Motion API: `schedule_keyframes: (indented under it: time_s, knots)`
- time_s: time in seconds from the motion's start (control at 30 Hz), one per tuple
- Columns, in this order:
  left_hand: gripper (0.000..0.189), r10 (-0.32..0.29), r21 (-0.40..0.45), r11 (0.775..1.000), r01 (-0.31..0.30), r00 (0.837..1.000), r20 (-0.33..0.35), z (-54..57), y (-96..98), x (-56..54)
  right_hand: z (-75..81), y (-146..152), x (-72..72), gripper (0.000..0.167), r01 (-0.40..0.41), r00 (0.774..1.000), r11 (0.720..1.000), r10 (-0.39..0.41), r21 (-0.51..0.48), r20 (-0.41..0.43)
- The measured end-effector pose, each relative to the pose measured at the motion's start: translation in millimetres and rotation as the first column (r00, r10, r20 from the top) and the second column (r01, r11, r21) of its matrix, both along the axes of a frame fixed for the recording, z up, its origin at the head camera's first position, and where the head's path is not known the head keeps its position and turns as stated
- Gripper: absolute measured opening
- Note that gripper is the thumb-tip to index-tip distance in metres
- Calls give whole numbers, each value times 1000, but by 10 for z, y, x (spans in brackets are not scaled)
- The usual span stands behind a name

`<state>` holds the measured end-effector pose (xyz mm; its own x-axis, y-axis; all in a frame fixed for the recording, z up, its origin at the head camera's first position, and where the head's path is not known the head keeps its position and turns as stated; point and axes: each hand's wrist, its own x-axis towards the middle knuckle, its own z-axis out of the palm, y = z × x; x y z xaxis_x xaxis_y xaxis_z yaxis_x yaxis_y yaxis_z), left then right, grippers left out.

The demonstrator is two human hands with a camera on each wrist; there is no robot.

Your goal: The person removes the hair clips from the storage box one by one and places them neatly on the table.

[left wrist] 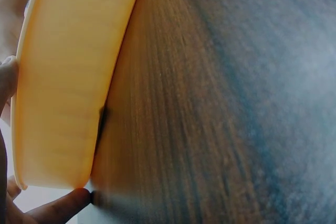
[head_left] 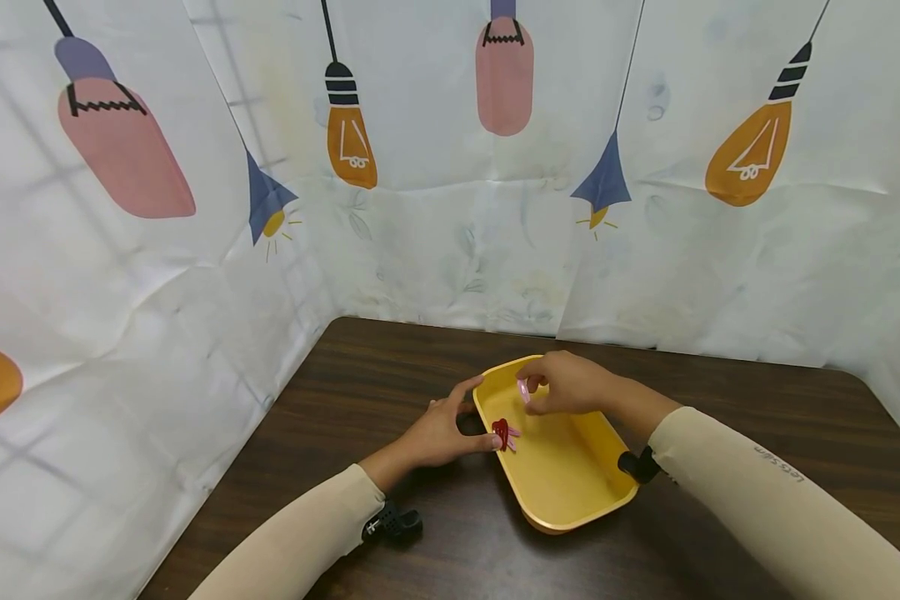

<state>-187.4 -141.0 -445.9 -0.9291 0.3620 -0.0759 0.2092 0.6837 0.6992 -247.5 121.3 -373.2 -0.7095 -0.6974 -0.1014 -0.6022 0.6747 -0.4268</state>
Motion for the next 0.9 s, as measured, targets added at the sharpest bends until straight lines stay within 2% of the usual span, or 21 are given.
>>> schedule_keyframes:
  time_s: [0.33,0.6,0.9]
  knots:
    - [104,2,4,1000,-2,1000,8,9,6,3,129,191,8,56,59,998,998,-59,-38,16]
    - [104,-23,18,1000,23,1000,-5,-5,-4,-3,136,401,-6,57,113,994,992,-112,-55,13]
    - [104,-17,10,1000,17,1000,-11,-13,-12,-6,137,600,50,61,167,986,982,-166,-83,21]
